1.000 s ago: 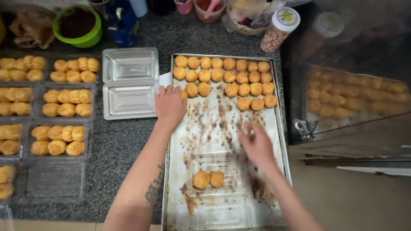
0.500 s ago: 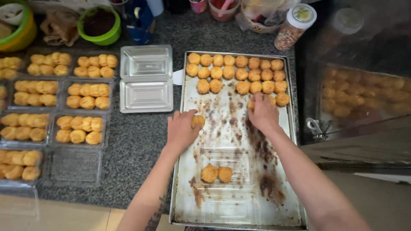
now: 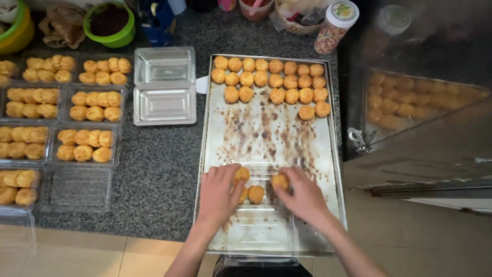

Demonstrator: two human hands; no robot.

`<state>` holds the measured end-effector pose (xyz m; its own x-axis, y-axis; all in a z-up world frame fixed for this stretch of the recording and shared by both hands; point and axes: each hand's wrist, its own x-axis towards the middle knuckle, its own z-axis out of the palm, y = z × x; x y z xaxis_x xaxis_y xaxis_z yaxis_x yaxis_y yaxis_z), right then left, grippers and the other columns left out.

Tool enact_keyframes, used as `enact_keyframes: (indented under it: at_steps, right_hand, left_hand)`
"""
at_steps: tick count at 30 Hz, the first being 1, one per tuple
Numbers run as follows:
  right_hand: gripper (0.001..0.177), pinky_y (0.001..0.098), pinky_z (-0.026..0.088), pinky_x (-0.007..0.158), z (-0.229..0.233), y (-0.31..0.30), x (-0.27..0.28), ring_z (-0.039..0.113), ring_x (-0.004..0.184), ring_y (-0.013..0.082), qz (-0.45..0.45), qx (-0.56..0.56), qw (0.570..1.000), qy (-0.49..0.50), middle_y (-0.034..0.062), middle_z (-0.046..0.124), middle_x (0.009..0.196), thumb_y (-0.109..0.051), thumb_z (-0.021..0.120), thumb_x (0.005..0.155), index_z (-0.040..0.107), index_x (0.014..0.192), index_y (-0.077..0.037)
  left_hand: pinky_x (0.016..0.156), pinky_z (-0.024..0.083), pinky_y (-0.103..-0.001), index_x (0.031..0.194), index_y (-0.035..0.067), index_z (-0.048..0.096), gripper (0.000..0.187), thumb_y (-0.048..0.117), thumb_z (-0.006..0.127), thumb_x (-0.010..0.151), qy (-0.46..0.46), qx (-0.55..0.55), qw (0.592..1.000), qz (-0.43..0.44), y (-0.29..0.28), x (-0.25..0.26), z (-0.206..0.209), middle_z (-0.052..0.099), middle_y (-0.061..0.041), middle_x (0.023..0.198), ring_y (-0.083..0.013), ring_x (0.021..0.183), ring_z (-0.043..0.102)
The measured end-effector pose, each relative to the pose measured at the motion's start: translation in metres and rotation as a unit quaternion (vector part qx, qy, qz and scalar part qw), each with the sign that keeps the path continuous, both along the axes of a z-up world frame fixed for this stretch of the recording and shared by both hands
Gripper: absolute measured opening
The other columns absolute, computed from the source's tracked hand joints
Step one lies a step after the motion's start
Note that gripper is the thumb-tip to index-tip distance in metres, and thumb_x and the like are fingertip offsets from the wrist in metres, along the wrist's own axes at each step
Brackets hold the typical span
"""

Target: Packing small round pastries from a metal tray into clear plastic containers at a bakery counter.

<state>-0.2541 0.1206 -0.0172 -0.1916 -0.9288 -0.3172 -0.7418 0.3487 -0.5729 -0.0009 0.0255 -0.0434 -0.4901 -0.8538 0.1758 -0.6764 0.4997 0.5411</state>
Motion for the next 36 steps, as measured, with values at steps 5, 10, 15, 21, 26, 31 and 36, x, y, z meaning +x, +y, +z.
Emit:
enact_keyframes:
  at_steps: [5, 10, 15, 21, 26, 31, 36]
  right_hand:
    - [0.051, 0.0326, 0.067, 0.094, 0.009, 0.009, 0.025, 0.076, 0.103, 0.0156, 0.017, 0.087, 0.996, 0.021, 0.0014, 0.064, 0.15, -0.036, 0.07, 0.108, 0.06, 0.155, -0.019]
    - [0.048, 0.0461, 0.067, 0.085, 0.004, 0.013, 0.024, 0.079, 0.103, 0.0266, 0.041, 0.086, 0.994, 0.059, 0.0008, 0.064, 0.151, -0.044, 0.06, 0.111, 0.059, 0.154, -0.023]
    - [0.052, 0.0517, 0.065, 0.099, 0.004, 0.013, 0.019, 0.08, 0.119, 0.0268, 0.03, 0.069, 0.996, 0.037, -0.0002, 0.073, 0.151, -0.05, 0.063, 0.109, 0.063, 0.154, -0.022]
    - [0.045, 0.0442, 0.067, 0.093, 0.001, 0.014, 0.012, 0.083, 0.108, 0.0193, 0.041, 0.073, 0.996, 0.01, -0.0028, 0.079, 0.14, -0.05, 0.064, 0.11, 0.07, 0.145, -0.022]
    - [0.064, 0.0552, 0.063, 0.097, 0.006, 0.013, 0.009, 0.077, 0.125, 0.0304, 0.042, 0.092, 0.995, 0.024, -0.0008, 0.063, 0.164, -0.06, 0.054, 0.109, 0.055, 0.164, -0.027]
    - [0.053, 0.0429, 0.063, 0.108, 0.007, 0.011, 0.003, 0.074, 0.135, 0.0194, -0.068, -0.015, 0.996, -0.061, -0.0039, 0.07, 0.157, -0.047, 0.064, 0.108, 0.068, 0.156, -0.024]
    - [0.046, 0.0379, 0.059, 0.096, 0.002, -0.007, -0.024, 0.074, 0.091, 0.0204, -0.142, -0.122, 0.981, -0.044, 0.0027, 0.076, 0.146, -0.038, 0.069, 0.106, 0.075, 0.146, -0.017]
  left_hand:
    - [0.089, 0.046, -0.045, 0.135, 0.019, 0.067, 0.032, 0.021, 0.071, 0.103, -0.081, -0.115, 0.99, -0.004, 0.011, -0.01, -0.011, 0.073, -0.003, 0.137, -0.0298, 0.109, 0.062]
    - [0.087, 0.042, -0.045, 0.124, 0.018, 0.075, 0.021, 0.028, 0.069, 0.106, -0.119, -0.062, 0.991, 0.022, 0.009, -0.018, -0.015, 0.082, 0.0, 0.12, -0.0274, 0.104, 0.062]
    - [0.082, 0.046, -0.045, 0.128, 0.014, 0.077, 0.025, 0.021, 0.067, 0.106, -0.121, -0.121, 0.985, 0.009, 0.008, -0.015, -0.003, 0.074, -0.008, 0.125, -0.0295, 0.103, 0.06]
    - [0.081, 0.044, -0.049, 0.11, 0.015, 0.081, 0.017, 0.026, 0.07, 0.104, -0.122, -0.13, 0.984, 0.012, -0.005, -0.01, -0.003, 0.065, -0.01, 0.114, -0.0332, 0.101, 0.057]
    - [0.085, 0.044, -0.051, 0.119, 0.016, 0.082, 0.021, 0.028, 0.068, 0.107, -0.03, -0.112, 0.993, 0.016, -0.049, -0.022, -0.006, 0.068, -0.008, 0.115, -0.033, 0.102, 0.061]
    - [0.097, 0.052, -0.055, 0.147, 0.008, 0.072, 0.044, 0.03, 0.062, 0.11, -0.017, -0.02, 0.999, 0.034, -0.157, -0.052, -0.01, 0.073, -0.019, 0.134, -0.0401, 0.124, 0.064]
    - [0.087, 0.058, -0.062, 0.159, 0.01, 0.061, 0.064, 0.029, 0.07, 0.099, -0.078, -0.068, 0.994, 0.025, -0.247, -0.087, -0.056, 0.065, -0.02, 0.148, -0.0456, 0.128, 0.062]
